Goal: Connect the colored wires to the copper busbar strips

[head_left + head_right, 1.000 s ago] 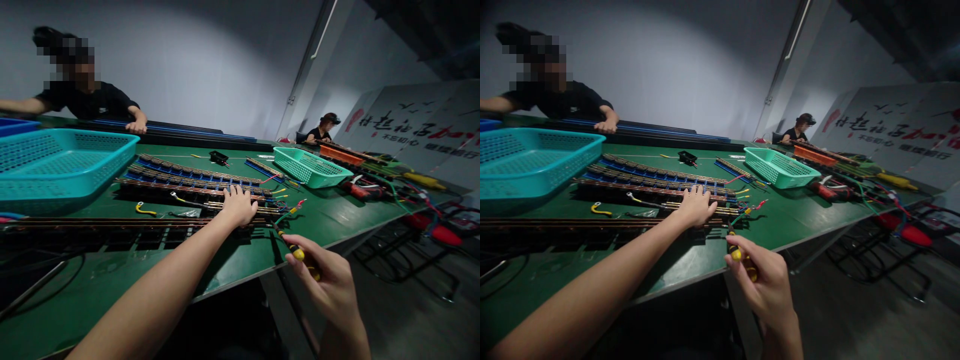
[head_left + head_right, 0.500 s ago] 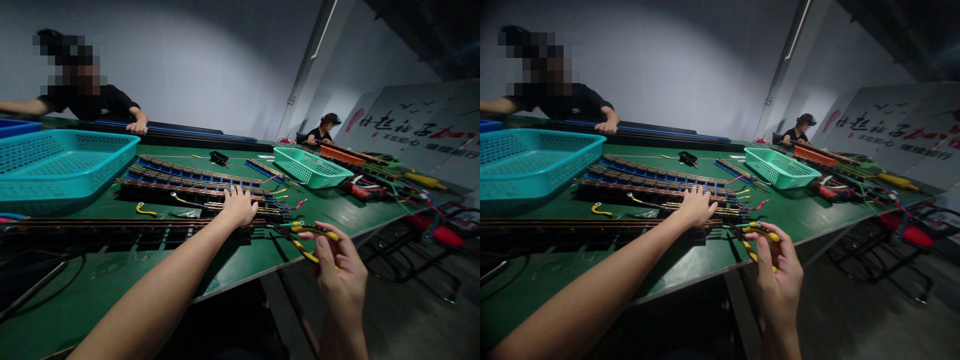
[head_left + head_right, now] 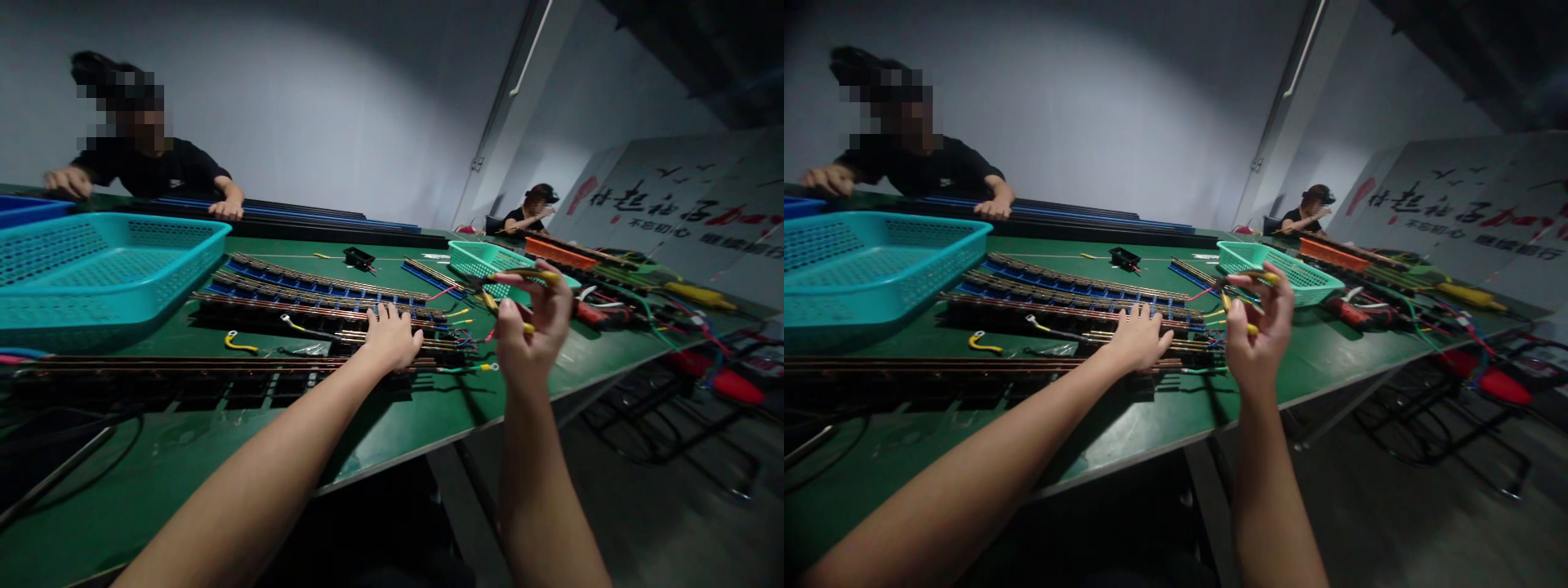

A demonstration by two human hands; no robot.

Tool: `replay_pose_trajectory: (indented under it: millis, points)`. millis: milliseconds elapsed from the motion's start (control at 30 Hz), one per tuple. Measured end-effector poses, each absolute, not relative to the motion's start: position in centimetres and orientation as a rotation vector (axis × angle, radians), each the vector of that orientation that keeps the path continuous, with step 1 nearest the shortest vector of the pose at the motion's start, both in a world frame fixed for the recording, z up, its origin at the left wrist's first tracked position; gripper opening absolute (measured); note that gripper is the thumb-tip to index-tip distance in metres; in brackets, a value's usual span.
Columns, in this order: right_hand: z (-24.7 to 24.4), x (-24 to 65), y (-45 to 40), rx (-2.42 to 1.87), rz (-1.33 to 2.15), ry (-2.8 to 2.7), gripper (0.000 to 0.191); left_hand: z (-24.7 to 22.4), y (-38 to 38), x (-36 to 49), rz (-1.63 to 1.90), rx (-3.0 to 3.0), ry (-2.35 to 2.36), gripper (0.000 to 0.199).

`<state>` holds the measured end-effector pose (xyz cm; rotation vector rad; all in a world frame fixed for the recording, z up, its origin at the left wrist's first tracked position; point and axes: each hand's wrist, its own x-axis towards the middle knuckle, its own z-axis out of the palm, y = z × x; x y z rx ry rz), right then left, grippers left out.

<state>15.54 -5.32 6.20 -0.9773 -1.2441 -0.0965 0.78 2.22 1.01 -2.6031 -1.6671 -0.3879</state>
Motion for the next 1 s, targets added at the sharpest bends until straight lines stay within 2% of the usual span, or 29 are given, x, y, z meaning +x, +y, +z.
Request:
replay_pose_trajectory:
  millis: [267,500,700,1000]
  points:
    - [4.5,16.1,3.2,-1.154,-0.022,-1.353,0.051,0.7,2.4,0.9,-0.396,-2.590,-1.673,0.061]
    - [2.3,17.3,3.9,-1.262,-0.035,-1.399,0.046,0.9,2.2,1.0,-0.402,-2.591,-1.676,0.061]
    - [1.8,18.0,4.7,-1.288,-0.044,-1.439,0.047,1.2,2.0,0.9,-0.390,-2.596,-1.683,0.060]
    - [1.7,18.0,4.4,-1.323,-0.107,-1.448,0.036,1.0,2.2,0.9,-0.398,-2.592,-1.671,0.062]
